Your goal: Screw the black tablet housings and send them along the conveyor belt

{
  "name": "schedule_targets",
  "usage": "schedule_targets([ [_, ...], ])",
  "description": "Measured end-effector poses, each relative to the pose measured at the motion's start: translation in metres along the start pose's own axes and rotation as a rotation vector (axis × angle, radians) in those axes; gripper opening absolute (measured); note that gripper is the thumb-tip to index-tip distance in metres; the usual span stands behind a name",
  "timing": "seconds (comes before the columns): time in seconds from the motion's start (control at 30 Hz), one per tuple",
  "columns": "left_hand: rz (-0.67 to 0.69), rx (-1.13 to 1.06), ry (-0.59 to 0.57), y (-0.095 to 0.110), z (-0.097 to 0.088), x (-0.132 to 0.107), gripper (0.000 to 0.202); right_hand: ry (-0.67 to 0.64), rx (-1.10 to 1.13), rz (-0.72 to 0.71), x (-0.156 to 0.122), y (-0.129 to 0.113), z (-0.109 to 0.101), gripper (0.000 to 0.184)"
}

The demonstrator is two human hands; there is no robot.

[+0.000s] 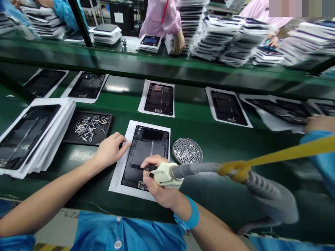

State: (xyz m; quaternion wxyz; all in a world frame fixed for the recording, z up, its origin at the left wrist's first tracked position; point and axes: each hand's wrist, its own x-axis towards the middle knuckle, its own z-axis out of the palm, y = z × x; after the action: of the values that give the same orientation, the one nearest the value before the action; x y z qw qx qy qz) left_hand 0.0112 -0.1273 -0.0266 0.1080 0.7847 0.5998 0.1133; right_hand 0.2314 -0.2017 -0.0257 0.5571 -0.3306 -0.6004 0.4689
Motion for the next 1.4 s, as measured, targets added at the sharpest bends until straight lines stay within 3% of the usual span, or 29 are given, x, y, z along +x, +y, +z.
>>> schedule_targets([
  [0.13,-0.151,0.089,-0.211,0.006,-0.009,-0.032,0.034,-0.039,-0.024,-0.042,-0.001,-0.004,0.0,0.028],
  [0.23,-0.208,0.121,-0.286,0.015,-0.011,-0.045,0.037,-0.04,-0.018,-0.048,-0.001,-0.003,0.001,0.028],
  [0.47,-0.282,0.144,-0.336,0.031,-0.012,-0.049,0.041,-0.041,-0.04,-0.038,-0.004,-0.001,0.003,0.025],
  [0.67,-0.271,0.105,-0.365,0.049,0.003,-0.054,0.031,-0.103,-0.098,-0.039,-0.005,-0.006,0.01,0.022],
  [0.83,-0.306,0.067,-0.277,0.047,0.007,-0.052,0.027,-0.027,0.059,-0.035,0.0,-0.011,0.003,0.023],
  [0.97,-0.271,0.018,-0.067,0.015,-0.029,-0.015,0.024,0.107,0.183,-0.117,0.012,-0.03,-0.015,0.025],
  [1.13,-0.313,0.089,0.177,-0.054,-0.091,0.081,0.03,0.207,0.188,-0.096,0.024,-0.035,-0.025,0.023],
  [1.27,-0.458,0.276,0.137,-0.113,-0.116,0.148,0.045,0.246,0.182,-0.001,0.028,-0.021,-0.028,0.02],
  [1.4,-0.545,0.369,-0.009,-0.174,-0.125,0.173,0.043,0.268,0.114,0.035,0.03,-0.014,-0.032,0.018],
])
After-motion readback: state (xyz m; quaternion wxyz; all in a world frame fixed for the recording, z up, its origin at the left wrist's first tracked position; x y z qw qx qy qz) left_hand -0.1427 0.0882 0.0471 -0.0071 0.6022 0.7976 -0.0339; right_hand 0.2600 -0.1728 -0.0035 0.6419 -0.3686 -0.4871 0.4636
